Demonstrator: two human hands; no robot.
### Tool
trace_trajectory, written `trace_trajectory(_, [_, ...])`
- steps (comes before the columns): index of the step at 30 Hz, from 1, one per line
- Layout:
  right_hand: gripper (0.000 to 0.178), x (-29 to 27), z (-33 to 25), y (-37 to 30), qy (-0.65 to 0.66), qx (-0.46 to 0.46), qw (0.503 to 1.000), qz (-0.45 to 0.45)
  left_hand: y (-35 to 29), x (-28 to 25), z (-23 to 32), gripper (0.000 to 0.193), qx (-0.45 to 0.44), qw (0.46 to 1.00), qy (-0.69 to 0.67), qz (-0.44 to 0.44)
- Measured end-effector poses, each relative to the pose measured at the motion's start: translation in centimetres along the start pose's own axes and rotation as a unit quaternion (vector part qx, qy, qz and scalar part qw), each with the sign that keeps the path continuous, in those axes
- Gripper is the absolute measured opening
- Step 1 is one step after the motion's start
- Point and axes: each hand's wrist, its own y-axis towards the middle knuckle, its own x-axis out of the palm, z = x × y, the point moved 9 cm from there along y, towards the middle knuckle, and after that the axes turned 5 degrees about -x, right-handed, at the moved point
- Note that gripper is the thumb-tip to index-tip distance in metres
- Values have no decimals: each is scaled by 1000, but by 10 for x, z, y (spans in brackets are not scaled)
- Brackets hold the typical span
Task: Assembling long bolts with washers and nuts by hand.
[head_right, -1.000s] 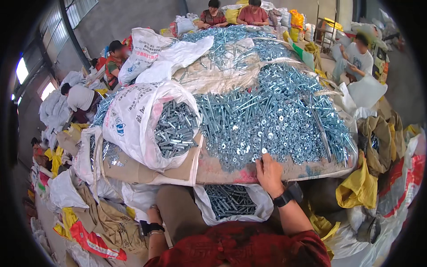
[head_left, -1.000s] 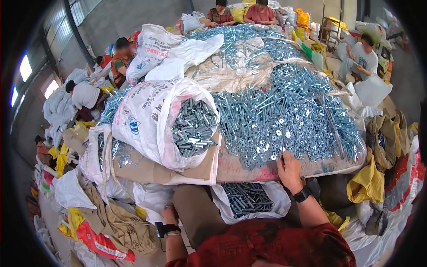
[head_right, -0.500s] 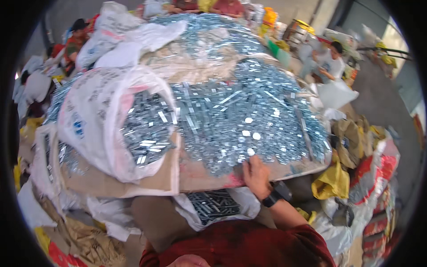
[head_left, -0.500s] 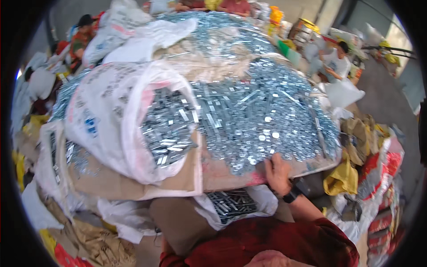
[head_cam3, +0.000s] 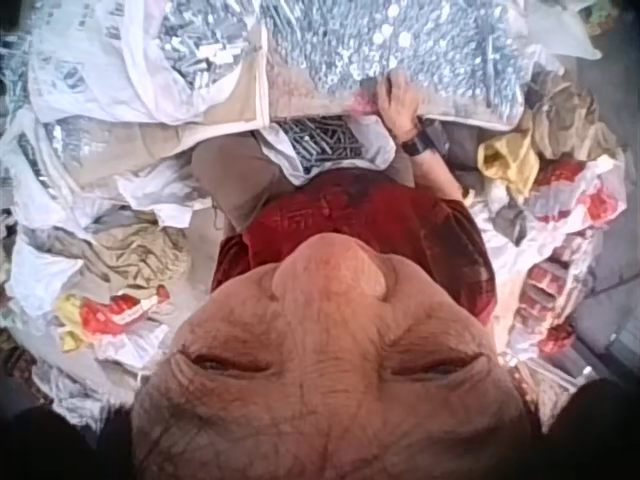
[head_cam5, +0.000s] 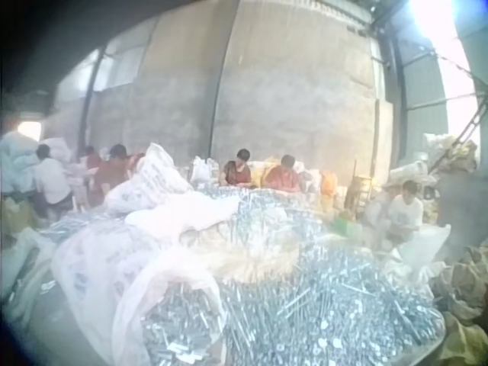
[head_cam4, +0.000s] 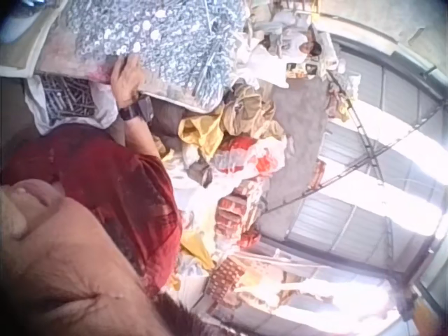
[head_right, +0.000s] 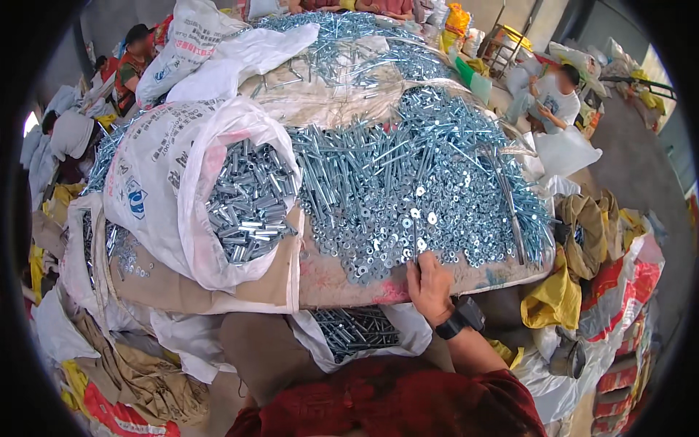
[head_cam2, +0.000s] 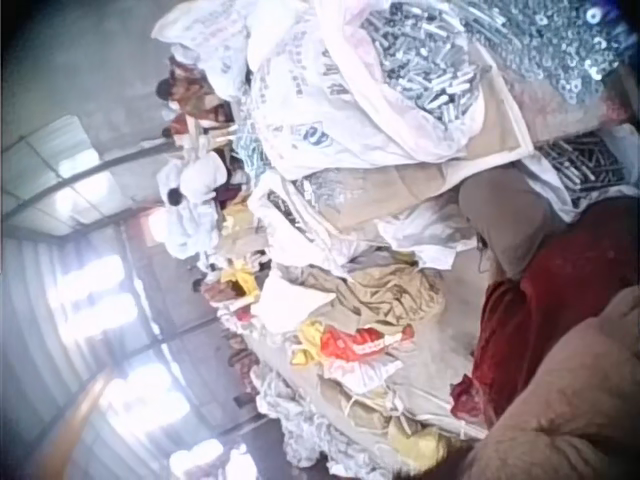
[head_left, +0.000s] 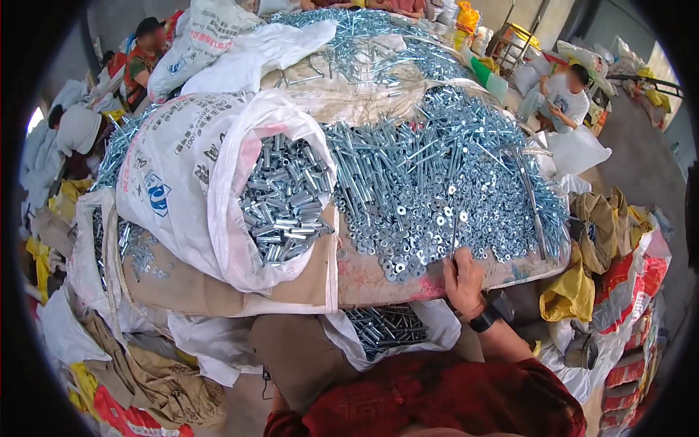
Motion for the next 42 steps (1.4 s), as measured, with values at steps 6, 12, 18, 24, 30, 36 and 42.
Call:
trace_trajectory(6, [16,-1,-1,3,14,-16,1000,8,-11,-3,3,8,10,1000,6,1])
trace_trajectory(12, [17,1,-3,0,-1,-9,1000,-9,-6,14,14,8,17,1000,7,-7])
trace_trajectory(18, [17,-3,-3,-1,20,-13,1000,-6,-14,7,7,9,11,1000,10,1])
trace_trajectory(24, [15,-4,-6,1,23,-15,1000,-1,-15,8,5,9,6,1000,6,3])
trace_trajectory(30, [15,3,0,4,20,-23,1000,3,-16,7,-2,9,-3,1000,5,5])
trace_trajectory(36, [16,-3,-10,-3,7,-10,1000,-19,-18,7,2,9,14,1000,-10,3])
trace_trajectory(42, [16,0,-6,2,17,-25,1000,-4,-10,2,-5,9,1,1000,-11,13])
